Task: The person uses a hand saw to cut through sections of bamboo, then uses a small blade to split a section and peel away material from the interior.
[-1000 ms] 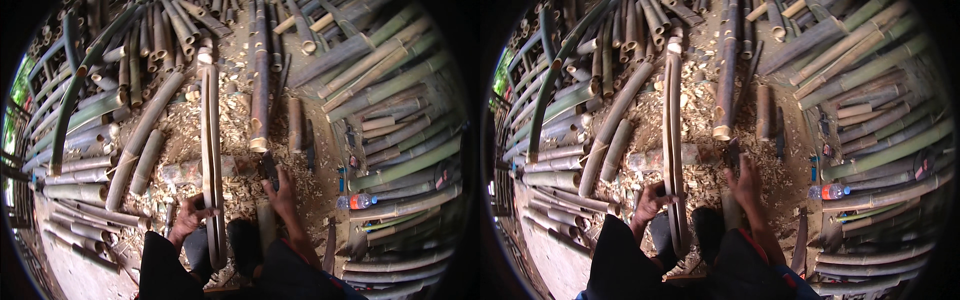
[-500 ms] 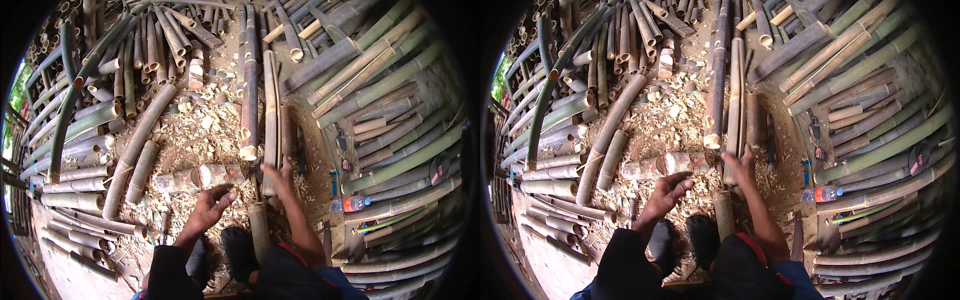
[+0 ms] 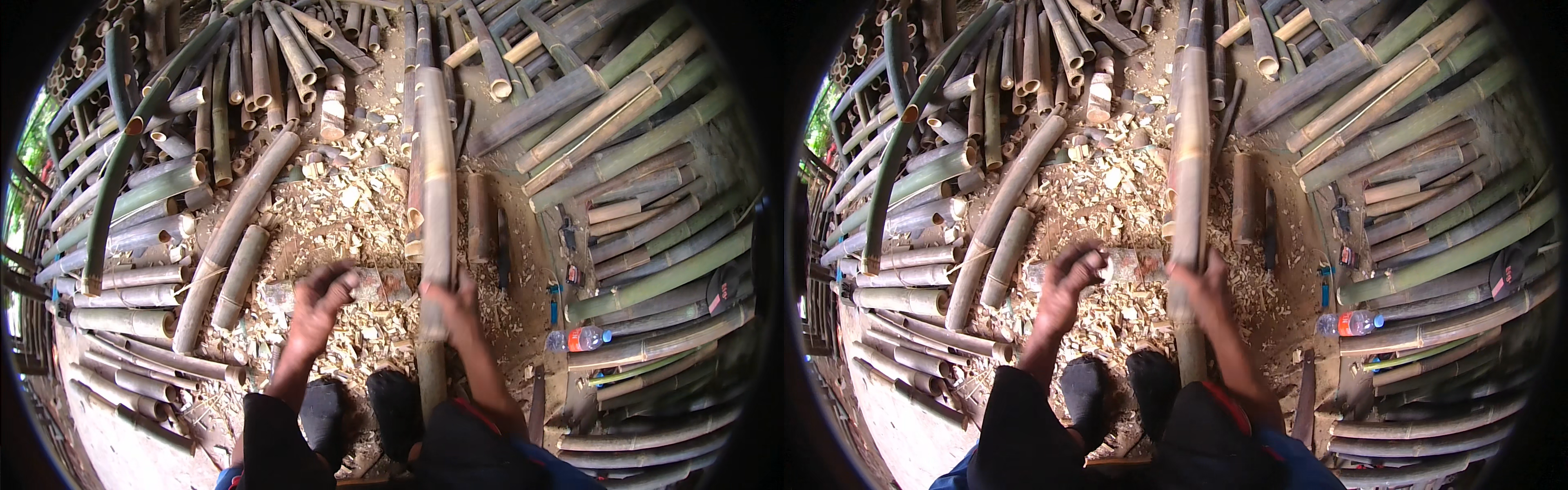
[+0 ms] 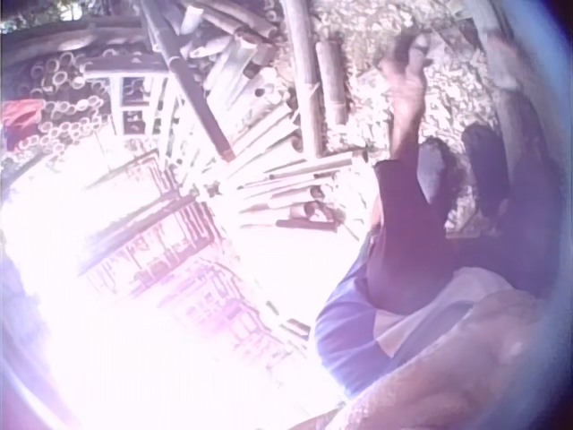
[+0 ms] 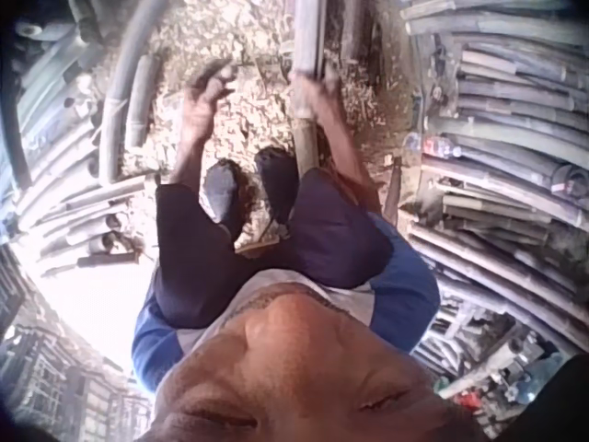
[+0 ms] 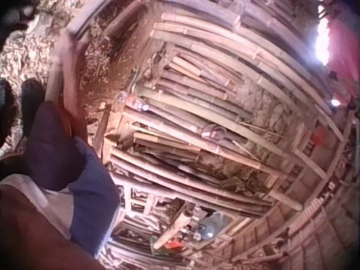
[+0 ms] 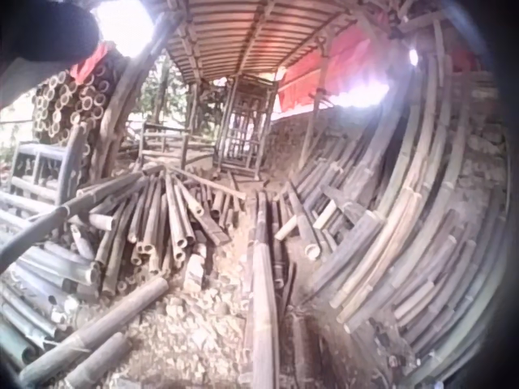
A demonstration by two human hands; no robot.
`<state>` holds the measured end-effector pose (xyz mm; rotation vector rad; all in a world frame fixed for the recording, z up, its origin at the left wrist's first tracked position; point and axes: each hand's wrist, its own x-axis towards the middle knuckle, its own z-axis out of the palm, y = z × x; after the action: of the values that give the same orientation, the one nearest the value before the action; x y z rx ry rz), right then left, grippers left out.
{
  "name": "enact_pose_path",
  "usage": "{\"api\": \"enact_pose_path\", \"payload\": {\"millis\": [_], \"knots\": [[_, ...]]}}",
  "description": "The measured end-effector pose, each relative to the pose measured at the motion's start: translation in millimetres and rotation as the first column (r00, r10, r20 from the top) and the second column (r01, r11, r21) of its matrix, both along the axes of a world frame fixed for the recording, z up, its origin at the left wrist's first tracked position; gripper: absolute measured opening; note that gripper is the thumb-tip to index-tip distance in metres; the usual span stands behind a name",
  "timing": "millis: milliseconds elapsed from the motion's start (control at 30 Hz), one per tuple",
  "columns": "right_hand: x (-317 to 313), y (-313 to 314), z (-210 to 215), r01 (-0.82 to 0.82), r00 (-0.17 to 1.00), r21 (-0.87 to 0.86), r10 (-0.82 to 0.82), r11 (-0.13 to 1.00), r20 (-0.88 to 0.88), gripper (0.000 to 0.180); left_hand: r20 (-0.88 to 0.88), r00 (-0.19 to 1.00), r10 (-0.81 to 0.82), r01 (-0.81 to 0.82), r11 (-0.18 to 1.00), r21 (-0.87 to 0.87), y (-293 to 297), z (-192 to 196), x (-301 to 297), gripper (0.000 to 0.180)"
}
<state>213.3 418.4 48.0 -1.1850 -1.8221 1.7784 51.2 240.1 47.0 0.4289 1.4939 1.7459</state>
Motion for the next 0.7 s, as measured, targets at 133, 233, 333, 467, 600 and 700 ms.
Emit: {"api": "enact_pose_path", "payload": {"millis": [133,233,333,467,600,700], "knots": [[26.8,-89.3,-1.2,-0.334,0.924,0.169,0.358,0.927,-0.137,0.066,0.05,0.984,0.17,-0.169,0.985,-0.023,1.6,6.2,-33.1,0.089],[24.3,-38.0,-34.3,-0.414,0.908,0.485,0.39,0.77,0.155,0.058,0.17,0.957,0.236,-0.26,0.956,0.137,-17.5,-2.3,-46.3,0.05],[-38.1,73.4,-46.4,0.125,0.977,0.305,-0.171,0.944,0.128,0.038,0.254,0.907,0.335,-0.385,0.905,0.182,-35.5,4.4,-36.7,0.05],[-74.0,170.6,-122.2,-0.148,0.839,0.5,-0.16,0.853,0.521,0.035,0.064,0.933,0.354,-0.359,0.927,0.109,-65.8,8.0,-38.8,0.055],[-96.8,165.5,-154.5,-0.218,0.795,0.66,-0.261,0.719,0.548,0.034,-0.211,0.897,0.388,-0.389,0.92,0.039,-78.5,24.6,-39.7,0.067],[-67.7,193.1,-175.1,-0.058,0.887,0.808,-0.342,0.587,0.312,0.033,-0.219,0.897,0.383,-0.371,0.924,0.094,-60.7,27.7,-27.7,0.08]]}}
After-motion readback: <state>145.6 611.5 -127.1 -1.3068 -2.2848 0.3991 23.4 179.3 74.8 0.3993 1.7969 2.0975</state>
